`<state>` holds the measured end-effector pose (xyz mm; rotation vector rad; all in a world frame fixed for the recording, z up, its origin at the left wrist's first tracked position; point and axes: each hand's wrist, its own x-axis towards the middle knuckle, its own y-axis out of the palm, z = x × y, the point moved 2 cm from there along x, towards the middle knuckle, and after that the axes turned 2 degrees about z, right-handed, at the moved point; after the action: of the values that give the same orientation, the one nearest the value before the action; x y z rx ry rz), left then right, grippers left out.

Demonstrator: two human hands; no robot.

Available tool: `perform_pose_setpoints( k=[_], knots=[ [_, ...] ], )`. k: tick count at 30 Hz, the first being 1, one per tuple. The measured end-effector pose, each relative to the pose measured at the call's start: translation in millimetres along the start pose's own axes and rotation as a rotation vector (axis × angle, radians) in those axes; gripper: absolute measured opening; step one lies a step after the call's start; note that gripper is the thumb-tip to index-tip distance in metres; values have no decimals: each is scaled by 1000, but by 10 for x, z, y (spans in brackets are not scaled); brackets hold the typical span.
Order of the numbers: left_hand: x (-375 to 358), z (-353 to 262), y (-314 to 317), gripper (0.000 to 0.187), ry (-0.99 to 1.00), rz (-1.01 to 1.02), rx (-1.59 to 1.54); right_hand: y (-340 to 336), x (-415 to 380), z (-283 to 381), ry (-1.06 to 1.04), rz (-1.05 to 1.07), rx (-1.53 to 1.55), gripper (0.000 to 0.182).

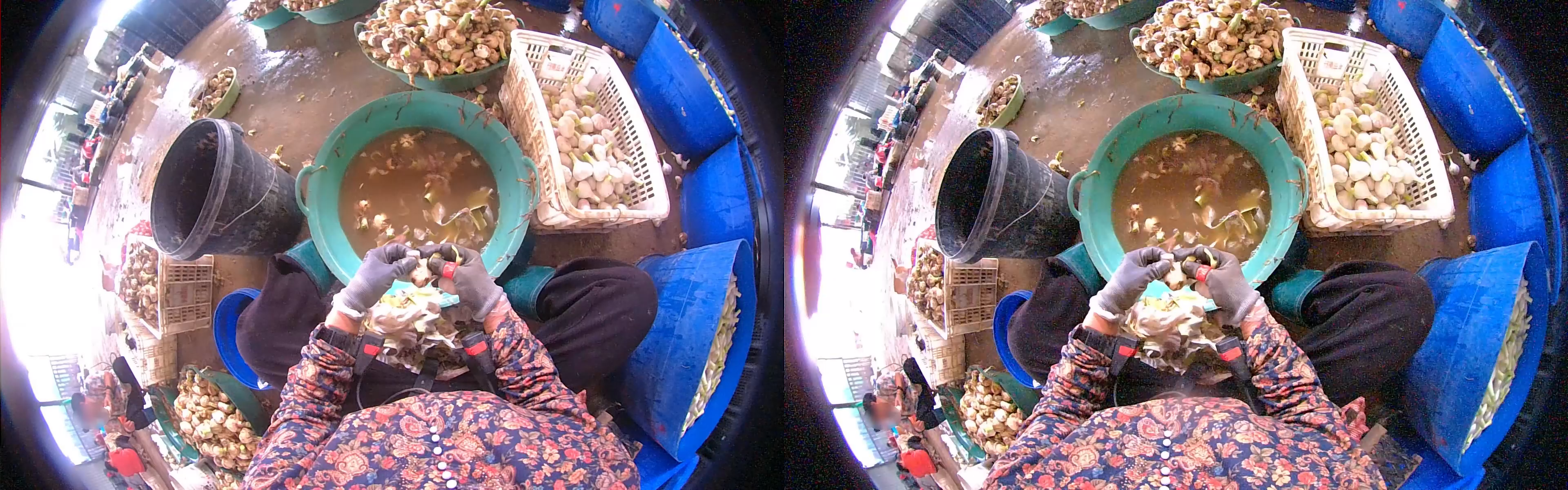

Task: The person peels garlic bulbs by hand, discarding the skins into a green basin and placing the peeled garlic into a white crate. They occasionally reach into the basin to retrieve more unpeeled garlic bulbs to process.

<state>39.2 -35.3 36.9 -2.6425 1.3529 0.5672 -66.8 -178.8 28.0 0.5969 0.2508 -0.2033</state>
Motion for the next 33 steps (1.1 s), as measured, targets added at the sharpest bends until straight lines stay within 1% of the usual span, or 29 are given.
perform_pose_setpoints(
  k=[1,2,3,4,5,7,9,10,11,13,14,15,17,18,19,21,22,23,24,26,27,28,29,30,31,32,33],
  knots=[
    [-4,-12,-2,19,39,-65,108,-36,34,-55,15,-89,100,18],
    [-28,-13,8,19,38,-64,109,-75,66,-113,29,-178,201,16],
    [-73,-33,15,17,67,-118,202,-128,97,-154,27,-179,204,16],
    [-128,-49,30,16,95,-172,294,-213,109,-184,13,-256,171,13],
    [-202,-55,65,16,93,-169,296,-289,108,-228,1,-334,138,12],
    [-369,-159,224,13,292,25,732,-214,45,-77,-10,-376,84,12],
    [-502,-81,323,14,301,146,895,-205,-3,-16,-22,-431,86,14],
    [-537,34,314,20,219,211,1011,-260,20,-83,-82,-357,-36,15],
    [-557,109,283,20,219,210,1014,-271,11,-127,-84,-355,-35,15],
    [-549,317,160,29,-32,205,1323,-177,-37,-66,-97,-259,116,21],
    [-482,532,51,37,-242,261,1383,-188,-39,-6,58,-224,314,31],
    [-483,435,40,37,-238,259,1383,-204,-28,-22,55,-224,311,31],
    [-445,146,16,42,-257,210,1140,-223,8,-110,63,-215,497,33],
    [-383,146,-33,47,-273,125,1006,-196,-2,-100,69,-217,498,33],
    [-330,69,-38,44,-221,-2,1023,-153,-10,-72,99,-226,530,34],
    [-259,-93,-5,38,-215,-183,784,-142,10,-78,132,-227,561,35],
    [-223,-128,65,38,-219,-183,786,-167,3,-112,116,-185,524,31],
    [-180,-185,163,36,-17,-253,677,-180,-12,-151,100,-146,490,31],
    [-147,-238,252,34,181,-318,562,-161,-27,-195,103,-150,494,31],
    [-68,-305,404,36,145,-338,614,-115,-41,-182,-234,-148,-17,32],
    [-24,-319,450,39,114,-361,667,-98,-48,-146,-230,-150,-18,32],
    [37,-268,450,38,25,-406,671,-80,-60,-92,-157,-157,-168,34],
    [66,-267,450,38,25,-401,671,-82,-64,-66,-84,-166,-316,36],
    [82,-263,449,38,4,-386,579,-93,-44,-95,-123,-166,-232,36],
    [81,-259,444,37,-20,-374,485,-137,-65,-98,-117,-170,-230,36],
    [81,-277,422,30,-24,-355,475,-165,-76,-93,-91,-113,-252,36],
    [105,-219,358,30,-27,-359,477,-133,-72,-52,-67,-53,-273,36]
  ],
)
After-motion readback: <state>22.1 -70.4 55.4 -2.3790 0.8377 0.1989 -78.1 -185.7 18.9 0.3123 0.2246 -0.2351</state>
